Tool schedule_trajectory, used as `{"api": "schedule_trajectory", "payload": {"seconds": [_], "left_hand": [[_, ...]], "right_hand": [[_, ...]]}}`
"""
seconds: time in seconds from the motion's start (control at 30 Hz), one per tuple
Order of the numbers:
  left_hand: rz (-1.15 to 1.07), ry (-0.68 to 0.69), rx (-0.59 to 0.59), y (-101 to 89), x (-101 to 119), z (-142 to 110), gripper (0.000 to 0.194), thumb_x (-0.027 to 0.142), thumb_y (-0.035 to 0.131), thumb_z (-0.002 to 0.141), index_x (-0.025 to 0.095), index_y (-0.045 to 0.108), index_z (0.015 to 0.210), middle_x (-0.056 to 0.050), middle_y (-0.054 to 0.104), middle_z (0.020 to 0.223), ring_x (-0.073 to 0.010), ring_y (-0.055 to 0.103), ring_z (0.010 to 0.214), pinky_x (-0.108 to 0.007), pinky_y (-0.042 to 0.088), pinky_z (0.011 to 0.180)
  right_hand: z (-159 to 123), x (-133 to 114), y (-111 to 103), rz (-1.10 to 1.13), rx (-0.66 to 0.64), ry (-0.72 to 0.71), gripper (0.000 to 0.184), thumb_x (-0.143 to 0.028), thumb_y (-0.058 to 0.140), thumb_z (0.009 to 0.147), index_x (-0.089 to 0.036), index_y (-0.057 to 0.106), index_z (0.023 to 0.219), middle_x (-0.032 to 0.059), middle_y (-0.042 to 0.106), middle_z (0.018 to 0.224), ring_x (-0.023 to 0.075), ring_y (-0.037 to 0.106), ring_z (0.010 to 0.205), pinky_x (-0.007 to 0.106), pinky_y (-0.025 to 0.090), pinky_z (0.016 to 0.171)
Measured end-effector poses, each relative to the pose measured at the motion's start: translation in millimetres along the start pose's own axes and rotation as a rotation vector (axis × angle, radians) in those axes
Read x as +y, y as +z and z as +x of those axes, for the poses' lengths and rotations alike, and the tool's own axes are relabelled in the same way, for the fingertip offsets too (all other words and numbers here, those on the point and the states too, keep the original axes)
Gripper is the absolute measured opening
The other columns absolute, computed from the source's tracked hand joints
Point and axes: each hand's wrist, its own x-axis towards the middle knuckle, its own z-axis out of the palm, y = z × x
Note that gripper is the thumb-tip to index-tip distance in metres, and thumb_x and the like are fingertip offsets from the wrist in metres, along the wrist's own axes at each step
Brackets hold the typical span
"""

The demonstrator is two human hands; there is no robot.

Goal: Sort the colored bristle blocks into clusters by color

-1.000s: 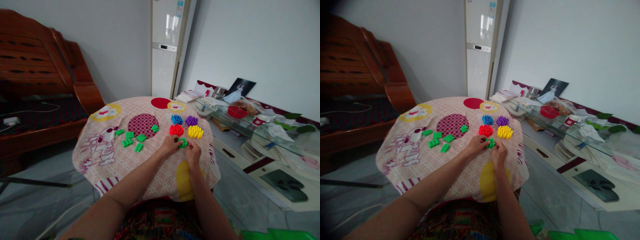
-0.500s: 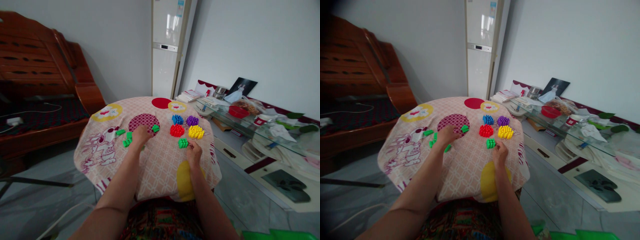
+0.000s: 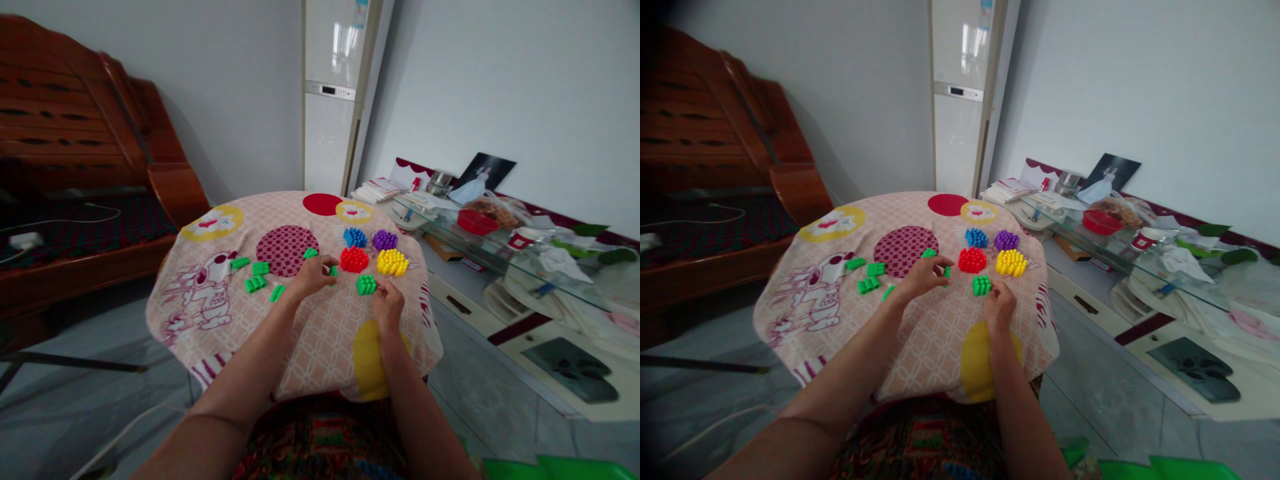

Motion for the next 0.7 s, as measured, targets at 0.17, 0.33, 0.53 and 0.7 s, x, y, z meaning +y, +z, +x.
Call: {"api": "schedule_trajectory", "payload": {"seconds": [0.17,0.33,0.53,0.7], "left_hand": [[-0.041,0.095,-0.03,44.6,27.4,1.7,0.052,0.02,0.077,0.065,0.017,0.068,0.116,-0.003,0.072,0.098,-0.0146,0.066,0.074,-0.026,0.052,0.071],[-0.049,0.099,-0.012,54.8,31.9,0.2,0.055,0.02,0.077,0.065,0.016,0.066,0.119,-0.005,0.072,0.101,-0.0159,0.066,0.077,-0.027,0.053,0.074],[-0.055,0.058,-0.017,61.0,30.2,0.9,0.056,0.017,0.077,0.064,0.017,0.067,0.119,-0.006,0.072,0.103,-0.0165,0.067,0.078,-0.027,0.053,0.076],[-0.082,0.064,-0.024,60.0,28.4,-0.5,0.057,0.025,0.08,0.066,0.016,0.067,0.12,-0.007,0.072,0.108,-0.0162,0.067,0.077,-0.027,0.054,0.075]], "right_hand": [[-0.5,-0.5,-0.6,0.016,0.015,-0.017,0.031,-0.02,0.047,0.072,-0.017,0.075,0.086,0.0081,0.075,0.081,0.0218,0.064,0.075,0.032,0.049,0.072],[-0.6,-3.1,-1.7,0.023,0.006,-0.01,0.033,-0.021,0.046,0.072,-0.016,0.075,0.088,0.0093,0.075,0.084,0.0227,0.065,0.078,0.033,0.05,0.074],[-0.9,-4.3,-2.2,0.013,0.0,0.005,0.033,-0.021,0.046,0.072,-0.016,0.075,0.088,0.0093,0.075,0.084,0.0229,0.065,0.078,0.033,0.049,0.074],[-0.9,-4.0,-1.7,0.011,-0.019,0.026,0.034,-0.021,0.046,0.073,-0.016,0.075,0.089,0.0096,0.075,0.085,0.0228,0.065,0.078,0.033,0.049,0.075]]}}
